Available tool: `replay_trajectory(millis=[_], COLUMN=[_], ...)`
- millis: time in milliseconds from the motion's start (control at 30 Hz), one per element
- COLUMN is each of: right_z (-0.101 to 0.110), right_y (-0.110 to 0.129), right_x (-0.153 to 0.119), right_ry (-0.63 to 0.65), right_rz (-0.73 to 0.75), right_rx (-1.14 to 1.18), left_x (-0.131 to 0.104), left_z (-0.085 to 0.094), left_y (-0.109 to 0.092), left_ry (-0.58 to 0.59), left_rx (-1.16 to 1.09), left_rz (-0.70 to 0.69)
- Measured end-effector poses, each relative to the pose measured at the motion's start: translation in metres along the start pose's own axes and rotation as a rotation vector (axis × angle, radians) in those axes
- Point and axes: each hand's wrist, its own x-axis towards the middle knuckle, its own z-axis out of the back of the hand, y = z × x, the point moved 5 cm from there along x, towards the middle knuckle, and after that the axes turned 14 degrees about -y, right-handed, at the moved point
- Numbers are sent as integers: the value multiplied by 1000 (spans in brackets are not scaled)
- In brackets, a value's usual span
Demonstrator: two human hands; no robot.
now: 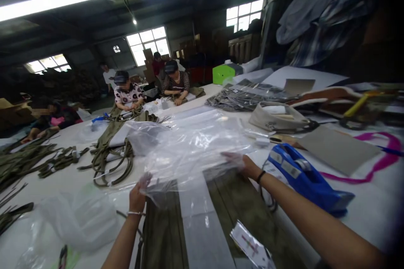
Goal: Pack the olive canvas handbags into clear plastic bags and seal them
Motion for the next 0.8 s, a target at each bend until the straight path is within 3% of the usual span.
replay_trajectory(millis=[100, 200, 433, 633, 800], right_z=[-2, -4, 2, 6, 10], right_y=[-45, -62, -66, -60, -42], right_x=[-9, -11, 2, 14, 0], right_ry=[5, 22, 91, 143, 159], right_rz=[51, 106, 94, -153, -340], right_rx=[-242, -319, -401, -287, -171], left_x=[0, 7, 15, 17, 22], left_z=[-15, -23, -8, -12, -14], left_y=[37, 51, 51, 51, 42], left_ry=[157, 335, 540, 619, 615], left_rx=[331, 483, 582, 605, 548], left_rz=[-156, -260, -356, -336, -318])
